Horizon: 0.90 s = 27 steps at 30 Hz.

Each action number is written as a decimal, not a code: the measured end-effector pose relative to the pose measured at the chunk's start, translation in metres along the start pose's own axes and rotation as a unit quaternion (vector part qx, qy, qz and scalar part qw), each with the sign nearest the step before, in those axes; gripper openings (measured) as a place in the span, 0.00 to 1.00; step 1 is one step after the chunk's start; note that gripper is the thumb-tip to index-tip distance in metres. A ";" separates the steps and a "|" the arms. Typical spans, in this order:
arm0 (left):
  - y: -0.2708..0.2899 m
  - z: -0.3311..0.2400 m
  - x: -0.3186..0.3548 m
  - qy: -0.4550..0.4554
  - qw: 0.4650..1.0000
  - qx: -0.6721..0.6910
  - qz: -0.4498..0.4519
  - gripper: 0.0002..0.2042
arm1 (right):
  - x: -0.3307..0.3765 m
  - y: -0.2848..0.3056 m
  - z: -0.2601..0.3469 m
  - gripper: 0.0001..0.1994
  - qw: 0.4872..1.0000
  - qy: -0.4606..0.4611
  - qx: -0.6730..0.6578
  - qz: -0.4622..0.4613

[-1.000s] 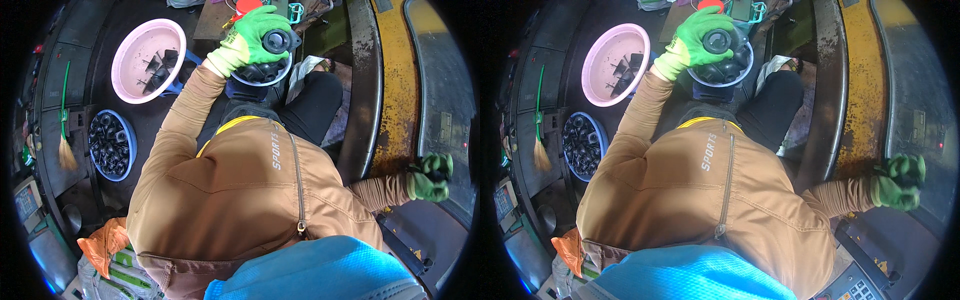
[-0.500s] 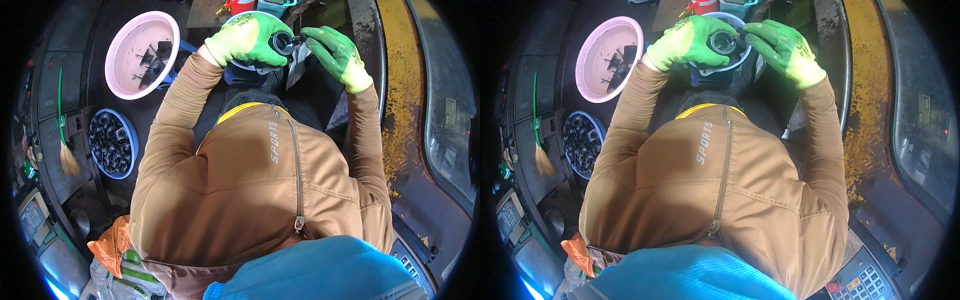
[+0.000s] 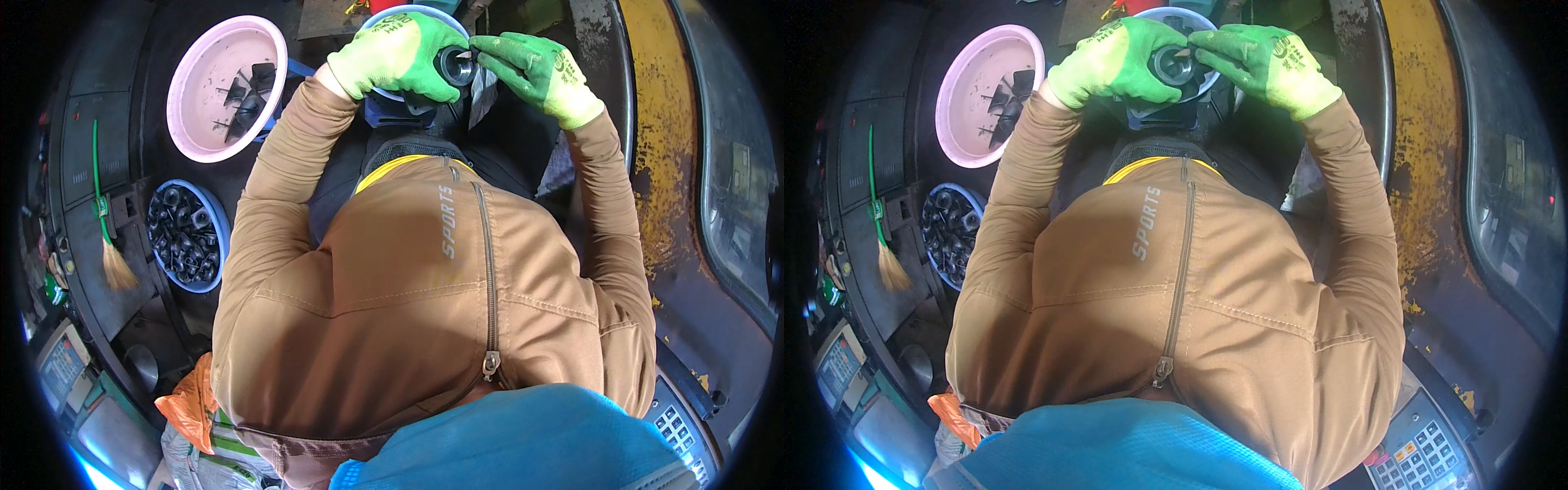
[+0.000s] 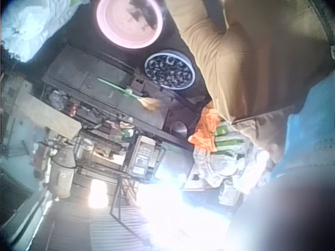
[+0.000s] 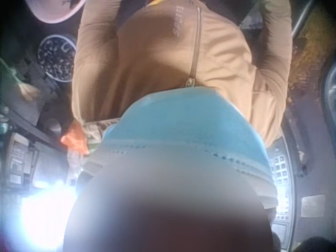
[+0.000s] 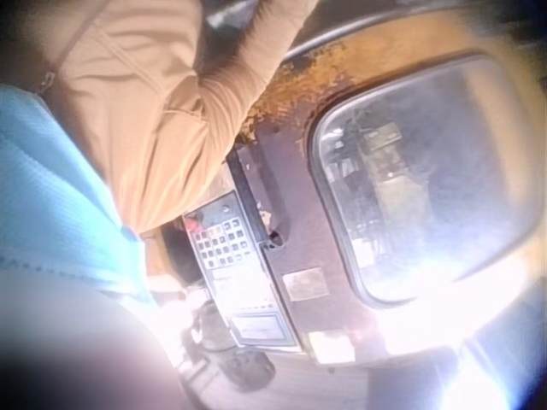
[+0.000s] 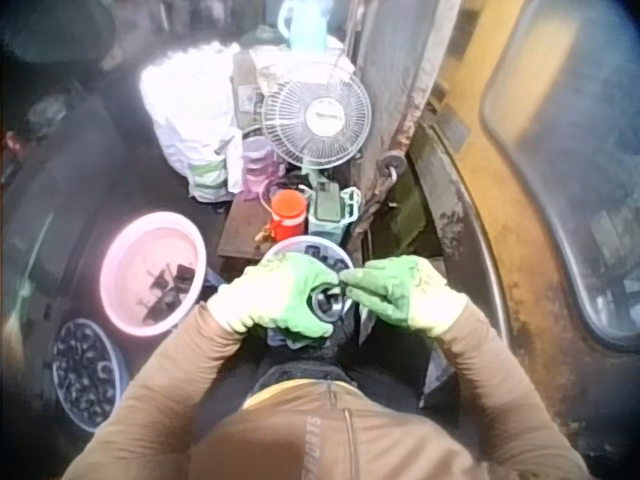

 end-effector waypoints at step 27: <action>0.011 -0.028 0.002 -0.106 0.896 -0.103 -0.418 0.13 | 0.025 -0.042 0.003 0.14 0.963 -0.170 -0.028 -0.207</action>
Point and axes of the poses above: each hand's wrist, its own x-axis away from the middle knuckle, its own y-axis out of the back of the hand, z = x × y, the point moved 6 cm from there along -x, towards the middle knuckle, and after that the axes turned 9 degrees about y, right-handed, at the moved point
